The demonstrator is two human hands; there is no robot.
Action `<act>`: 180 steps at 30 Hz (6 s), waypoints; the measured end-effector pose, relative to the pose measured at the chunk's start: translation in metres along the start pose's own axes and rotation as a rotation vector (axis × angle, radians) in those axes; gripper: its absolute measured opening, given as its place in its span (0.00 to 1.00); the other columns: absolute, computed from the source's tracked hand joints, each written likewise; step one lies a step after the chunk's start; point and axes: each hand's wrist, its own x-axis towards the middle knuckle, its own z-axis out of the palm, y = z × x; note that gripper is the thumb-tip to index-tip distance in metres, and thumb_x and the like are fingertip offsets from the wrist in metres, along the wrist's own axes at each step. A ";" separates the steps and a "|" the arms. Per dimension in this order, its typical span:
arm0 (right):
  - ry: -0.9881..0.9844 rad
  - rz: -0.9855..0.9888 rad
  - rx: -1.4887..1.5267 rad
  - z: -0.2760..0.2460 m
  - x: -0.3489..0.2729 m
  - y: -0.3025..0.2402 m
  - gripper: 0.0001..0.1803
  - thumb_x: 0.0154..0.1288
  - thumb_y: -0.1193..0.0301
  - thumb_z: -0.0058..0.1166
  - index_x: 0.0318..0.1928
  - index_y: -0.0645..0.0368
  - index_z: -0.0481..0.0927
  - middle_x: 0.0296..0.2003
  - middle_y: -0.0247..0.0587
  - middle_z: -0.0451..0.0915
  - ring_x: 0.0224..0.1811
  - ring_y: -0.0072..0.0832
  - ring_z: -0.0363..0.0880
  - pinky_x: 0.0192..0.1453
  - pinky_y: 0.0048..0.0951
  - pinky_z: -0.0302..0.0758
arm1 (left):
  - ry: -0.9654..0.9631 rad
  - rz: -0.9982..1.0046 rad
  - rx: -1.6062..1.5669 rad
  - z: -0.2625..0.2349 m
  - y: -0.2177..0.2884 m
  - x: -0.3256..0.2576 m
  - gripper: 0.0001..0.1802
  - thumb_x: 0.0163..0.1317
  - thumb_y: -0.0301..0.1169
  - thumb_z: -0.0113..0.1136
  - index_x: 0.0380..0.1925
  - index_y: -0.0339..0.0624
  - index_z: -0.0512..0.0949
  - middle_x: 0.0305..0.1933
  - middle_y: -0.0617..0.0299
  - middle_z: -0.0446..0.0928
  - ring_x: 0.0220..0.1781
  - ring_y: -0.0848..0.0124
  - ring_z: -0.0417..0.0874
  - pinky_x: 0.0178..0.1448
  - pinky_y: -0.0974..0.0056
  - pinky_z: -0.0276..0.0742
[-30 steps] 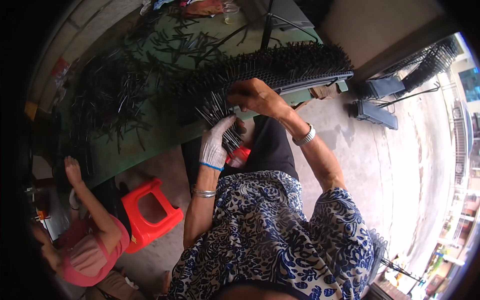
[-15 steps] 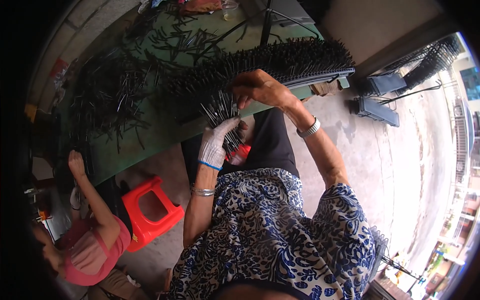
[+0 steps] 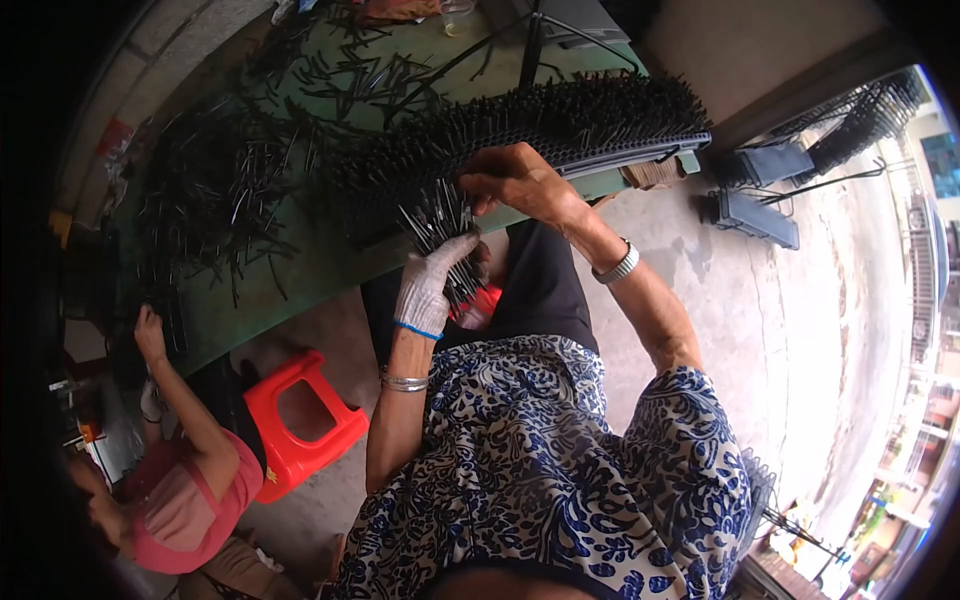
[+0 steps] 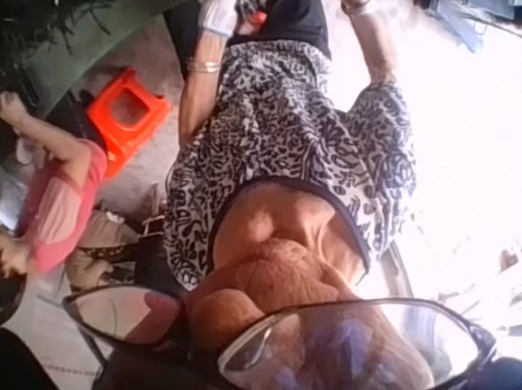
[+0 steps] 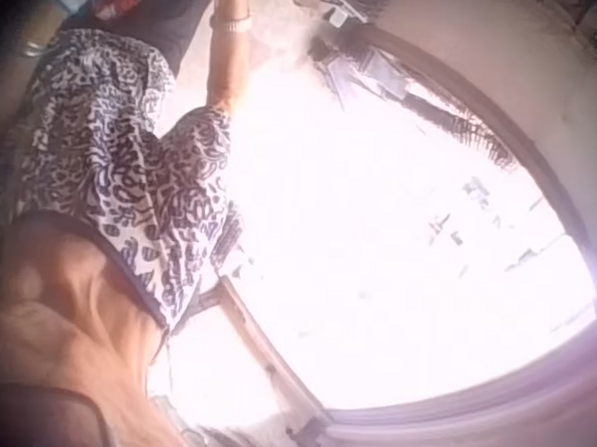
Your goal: Manually inserting long flexible strips into a grid-like rack base on a workbench.
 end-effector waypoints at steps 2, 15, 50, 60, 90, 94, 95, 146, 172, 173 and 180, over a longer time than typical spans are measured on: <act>-0.004 -0.013 0.011 -0.003 0.000 0.000 0.12 0.67 0.73 0.53 0.45 0.71 0.80 0.33 0.43 0.82 0.33 0.25 0.83 0.41 0.26 0.80 | 0.004 0.001 -0.006 0.001 0.001 0.000 0.08 0.60 0.26 0.62 0.37 0.33 0.81 0.27 0.53 0.82 0.22 0.68 0.82 0.26 0.67 0.80; 0.460 -0.323 -0.330 -0.014 0.001 -0.018 0.07 0.69 0.77 0.48 0.41 0.69 0.78 0.31 0.40 0.84 0.36 0.25 0.85 0.43 0.25 0.79 | 0.116 -0.036 -0.293 -0.004 -0.008 0.013 0.09 0.62 0.28 0.60 0.40 0.35 0.79 0.31 0.53 0.83 0.24 0.68 0.82 0.28 0.66 0.80; 0.352 -0.651 -0.900 -0.018 0.042 0.028 0.13 0.63 0.76 0.54 0.49 0.57 0.80 0.33 0.41 0.75 0.38 0.37 0.80 0.38 0.32 0.78 | 0.068 -0.012 -0.333 0.006 -0.010 0.010 0.08 0.59 0.23 0.60 0.39 0.33 0.80 0.29 0.55 0.81 0.30 0.66 0.84 0.36 0.63 0.84; 0.282 -0.276 -0.389 -0.003 0.013 0.008 0.22 0.67 0.61 0.58 0.56 0.62 0.78 0.37 0.41 0.82 0.33 0.23 0.77 0.39 0.25 0.76 | 0.049 -0.015 -0.252 0.018 0.003 -0.003 0.07 0.60 0.25 0.59 0.37 0.32 0.80 0.29 0.55 0.81 0.29 0.67 0.83 0.35 0.66 0.82; 0.062 0.028 0.109 -0.021 -0.010 0.009 0.11 0.67 0.70 0.57 0.40 0.70 0.79 0.27 0.39 0.80 0.28 0.24 0.82 0.35 0.24 0.80 | 0.105 -0.081 -0.223 0.018 -0.001 0.016 0.11 0.59 0.25 0.61 0.41 0.32 0.80 0.29 0.52 0.83 0.22 0.65 0.84 0.23 0.66 0.81; 0.111 0.005 0.176 -0.016 -0.010 0.013 0.10 0.68 0.72 0.56 0.40 0.70 0.78 0.28 0.39 0.80 0.29 0.25 0.83 0.36 0.24 0.81 | 0.109 -0.078 -0.211 0.024 0.006 0.012 0.10 0.59 0.25 0.62 0.40 0.31 0.79 0.29 0.51 0.83 0.23 0.65 0.84 0.23 0.67 0.81; 0.110 0.006 0.176 -0.015 -0.010 0.012 0.10 0.68 0.72 0.56 0.40 0.70 0.78 0.28 0.39 0.80 0.29 0.25 0.83 0.36 0.24 0.81 | 0.114 -0.065 -0.203 0.025 0.007 0.011 0.10 0.59 0.25 0.62 0.40 0.31 0.80 0.29 0.51 0.83 0.23 0.65 0.85 0.23 0.67 0.81; 0.655 -0.559 -0.824 -0.026 0.042 0.037 0.13 0.60 0.71 0.61 0.47 0.52 0.84 0.35 0.39 0.76 0.38 0.35 0.79 0.39 0.33 0.77 | 0.092 -0.091 -0.438 0.024 -0.006 0.013 0.08 0.62 0.28 0.62 0.39 0.39 0.80 0.31 0.58 0.82 0.31 0.68 0.83 0.35 0.64 0.83; -0.001 -0.008 -0.046 -0.024 -0.001 0.008 0.09 0.64 0.69 0.59 0.38 0.63 0.82 0.28 0.31 0.79 0.31 0.16 0.76 0.38 0.21 0.75 | 0.020 -0.059 -0.167 0.025 -0.011 0.012 0.09 0.59 0.26 0.62 0.38 0.32 0.80 0.30 0.52 0.84 0.20 0.72 0.81 0.23 0.70 0.78; -0.009 -0.022 -0.054 -0.024 -0.001 0.007 0.09 0.65 0.70 0.59 0.38 0.63 0.82 0.28 0.31 0.79 0.30 0.16 0.76 0.38 0.21 0.75 | 0.022 -0.058 -0.167 0.025 -0.010 0.012 0.09 0.59 0.26 0.62 0.38 0.32 0.80 0.30 0.52 0.84 0.20 0.72 0.81 0.23 0.70 0.78; 0.148 -0.115 0.007 -0.039 -0.001 0.000 0.09 0.67 0.71 0.56 0.38 0.66 0.81 0.29 0.34 0.81 0.32 0.18 0.78 0.40 0.22 0.76 | 0.034 -0.095 -0.213 0.021 -0.014 0.014 0.10 0.59 0.26 0.63 0.39 0.33 0.80 0.31 0.51 0.84 0.20 0.72 0.81 0.21 0.70 0.77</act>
